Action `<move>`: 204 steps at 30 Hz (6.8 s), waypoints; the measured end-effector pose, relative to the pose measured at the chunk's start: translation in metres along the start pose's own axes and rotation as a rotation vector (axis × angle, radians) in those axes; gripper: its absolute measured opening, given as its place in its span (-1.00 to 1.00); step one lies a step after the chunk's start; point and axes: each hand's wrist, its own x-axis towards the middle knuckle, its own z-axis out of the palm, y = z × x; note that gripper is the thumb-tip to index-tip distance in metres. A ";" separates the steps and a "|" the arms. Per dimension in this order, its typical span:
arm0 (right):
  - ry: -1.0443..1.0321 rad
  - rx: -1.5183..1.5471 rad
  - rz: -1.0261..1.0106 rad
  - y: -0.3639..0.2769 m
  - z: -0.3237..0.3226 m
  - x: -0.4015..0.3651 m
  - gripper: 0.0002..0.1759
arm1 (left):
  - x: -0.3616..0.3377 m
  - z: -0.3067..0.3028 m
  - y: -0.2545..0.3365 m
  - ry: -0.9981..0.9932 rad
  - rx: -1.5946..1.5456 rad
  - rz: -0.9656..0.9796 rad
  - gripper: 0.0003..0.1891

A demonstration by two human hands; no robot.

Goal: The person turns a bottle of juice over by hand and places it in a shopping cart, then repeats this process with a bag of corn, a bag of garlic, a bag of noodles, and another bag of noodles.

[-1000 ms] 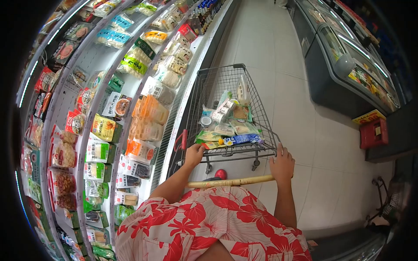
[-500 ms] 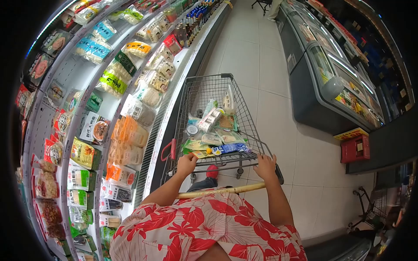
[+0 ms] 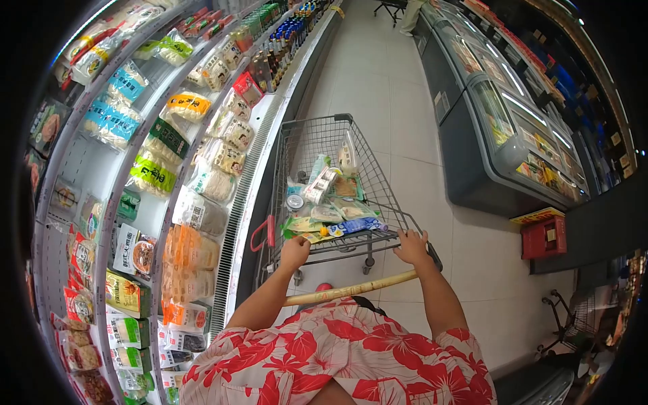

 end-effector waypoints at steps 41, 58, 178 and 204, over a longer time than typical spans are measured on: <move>-0.169 -0.169 -0.480 0.264 -0.192 0.468 -0.29 | 0.276 0.169 0.300 0.459 -0.170 -0.269 -0.72; -0.121 -0.172 -0.831 0.325 -0.243 0.669 -0.33 | 0.379 0.237 0.413 0.650 -0.316 -0.475 -0.72; -0.989 0.687 -0.396 -0.531 -0.134 1.161 -0.69 | 1.016 -0.191 0.016 0.869 -0.221 -0.981 -0.61; -0.232 0.047 -0.714 -0.633 -0.082 1.173 -0.54 | 1.090 -0.123 -0.184 1.129 -0.498 -0.982 -0.61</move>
